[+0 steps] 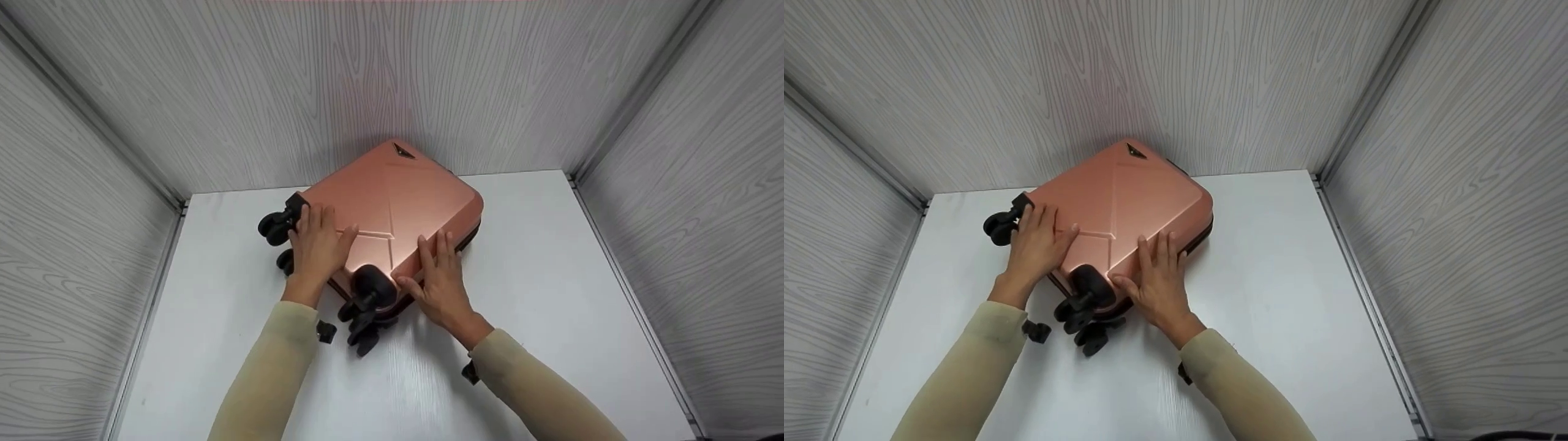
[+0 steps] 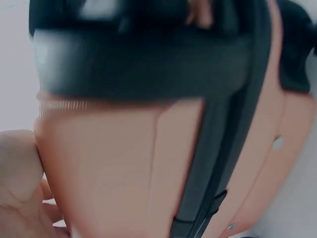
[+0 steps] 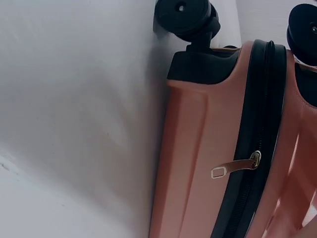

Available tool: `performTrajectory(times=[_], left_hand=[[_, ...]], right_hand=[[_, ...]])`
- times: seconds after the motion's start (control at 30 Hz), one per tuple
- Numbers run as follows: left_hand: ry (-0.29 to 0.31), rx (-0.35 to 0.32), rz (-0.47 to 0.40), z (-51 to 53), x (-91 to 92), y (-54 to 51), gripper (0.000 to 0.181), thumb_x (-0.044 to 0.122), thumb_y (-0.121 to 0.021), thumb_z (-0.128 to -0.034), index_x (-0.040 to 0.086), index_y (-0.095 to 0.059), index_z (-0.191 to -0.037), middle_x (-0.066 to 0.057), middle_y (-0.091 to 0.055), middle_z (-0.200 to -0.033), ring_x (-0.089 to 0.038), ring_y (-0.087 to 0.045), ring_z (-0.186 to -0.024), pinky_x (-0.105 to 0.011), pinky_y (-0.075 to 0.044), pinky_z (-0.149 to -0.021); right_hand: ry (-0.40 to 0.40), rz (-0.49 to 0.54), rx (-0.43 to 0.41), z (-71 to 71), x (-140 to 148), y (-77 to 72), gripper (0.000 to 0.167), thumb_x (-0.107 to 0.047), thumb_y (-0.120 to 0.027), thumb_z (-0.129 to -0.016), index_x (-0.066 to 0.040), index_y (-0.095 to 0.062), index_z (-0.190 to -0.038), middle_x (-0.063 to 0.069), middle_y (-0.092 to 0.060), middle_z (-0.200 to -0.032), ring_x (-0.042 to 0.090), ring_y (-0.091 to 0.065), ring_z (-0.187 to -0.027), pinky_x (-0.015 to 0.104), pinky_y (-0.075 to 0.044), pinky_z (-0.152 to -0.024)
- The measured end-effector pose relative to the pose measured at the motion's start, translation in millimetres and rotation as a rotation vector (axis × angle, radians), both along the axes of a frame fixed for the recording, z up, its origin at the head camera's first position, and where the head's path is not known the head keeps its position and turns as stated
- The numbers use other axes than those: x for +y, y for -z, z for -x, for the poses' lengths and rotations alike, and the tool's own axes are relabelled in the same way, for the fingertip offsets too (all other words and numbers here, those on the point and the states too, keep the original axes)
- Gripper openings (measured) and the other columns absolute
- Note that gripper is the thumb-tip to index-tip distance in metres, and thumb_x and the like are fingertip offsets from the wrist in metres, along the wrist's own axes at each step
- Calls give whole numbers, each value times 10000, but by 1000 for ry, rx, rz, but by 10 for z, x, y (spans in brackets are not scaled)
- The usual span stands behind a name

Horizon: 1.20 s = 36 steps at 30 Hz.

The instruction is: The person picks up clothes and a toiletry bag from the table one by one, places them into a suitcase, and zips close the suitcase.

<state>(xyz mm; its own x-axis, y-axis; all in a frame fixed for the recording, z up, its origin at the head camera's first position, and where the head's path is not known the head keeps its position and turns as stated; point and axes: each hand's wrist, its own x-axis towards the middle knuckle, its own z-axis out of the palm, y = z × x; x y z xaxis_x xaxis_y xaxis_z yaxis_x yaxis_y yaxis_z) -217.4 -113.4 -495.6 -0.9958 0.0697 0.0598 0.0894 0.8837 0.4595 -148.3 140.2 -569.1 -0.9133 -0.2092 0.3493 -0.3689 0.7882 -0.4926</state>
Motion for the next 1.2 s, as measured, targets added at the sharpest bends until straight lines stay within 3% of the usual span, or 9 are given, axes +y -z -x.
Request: performTrajectory(times=[0.2,0.57,0.8,0.97,1.07,1.2], left_hand=[[-4,-62,52,36,-3,-1,812,575,-405,-1098,25,-227,-1668,-211,-178,-1741,-408,-1,-1639,-756,-155,-1219],[-27,10,119,-80,103,43,755,502,-418,-1107,-36,-313,-1627,-244,-279,-1698,-453,-125,-1618,-768,-237,-1185],[-63,3,144,-248,216,53,768,530,-391,-1108,-15,-297,-1641,-241,-268,-1705,-434,-117,-1624,-809,-113,-1188],[-67,9,125,-364,297,51,776,536,-402,-1106,-16,-296,-1642,-238,-282,-1700,-437,-121,-1623,-810,-72,-1191],[-54,23,132,-388,325,49,780,524,-421,-1103,-40,-305,-1630,-250,-309,-1675,-454,-154,-1611,-760,-84,-1228],[-32,102,140,-352,304,62,720,485,-516,-1082,-76,-435,-1527,-285,-443,-1524,-497,-318,-1515,-688,-162,-1256]], right_hand=[[-20,14,17,7,-12,23,1043,-810,-251,-987,-24,-192,-1671,333,-23,-1720,556,-59,-1589,780,-189,-1192],[-30,31,-63,171,143,0,982,-761,-308,-1022,-48,-181,-1685,274,-17,-1746,508,-27,-1609,749,-157,-1221],[-24,71,-120,284,252,-64,825,-556,-473,-1089,-48,-206,-1682,259,-43,-1752,454,-33,-1626,704,-115,-1254],[-3,131,-187,373,320,-117,754,-468,-492,-1103,-97,-204,-1693,206,-34,-1768,392,-44,-1640,659,-73,-1280],[11,160,-198,403,349,-131,728,-455,-482,-1109,-115,-213,-1694,179,-41,-1774,368,-56,-1643,631,-67,-1291],[24,197,-203,396,332,-123,719,-458,-465,-1117,-127,-203,-1699,155,-29,-1779,353,-47,-1645,607,-94,-1297]])
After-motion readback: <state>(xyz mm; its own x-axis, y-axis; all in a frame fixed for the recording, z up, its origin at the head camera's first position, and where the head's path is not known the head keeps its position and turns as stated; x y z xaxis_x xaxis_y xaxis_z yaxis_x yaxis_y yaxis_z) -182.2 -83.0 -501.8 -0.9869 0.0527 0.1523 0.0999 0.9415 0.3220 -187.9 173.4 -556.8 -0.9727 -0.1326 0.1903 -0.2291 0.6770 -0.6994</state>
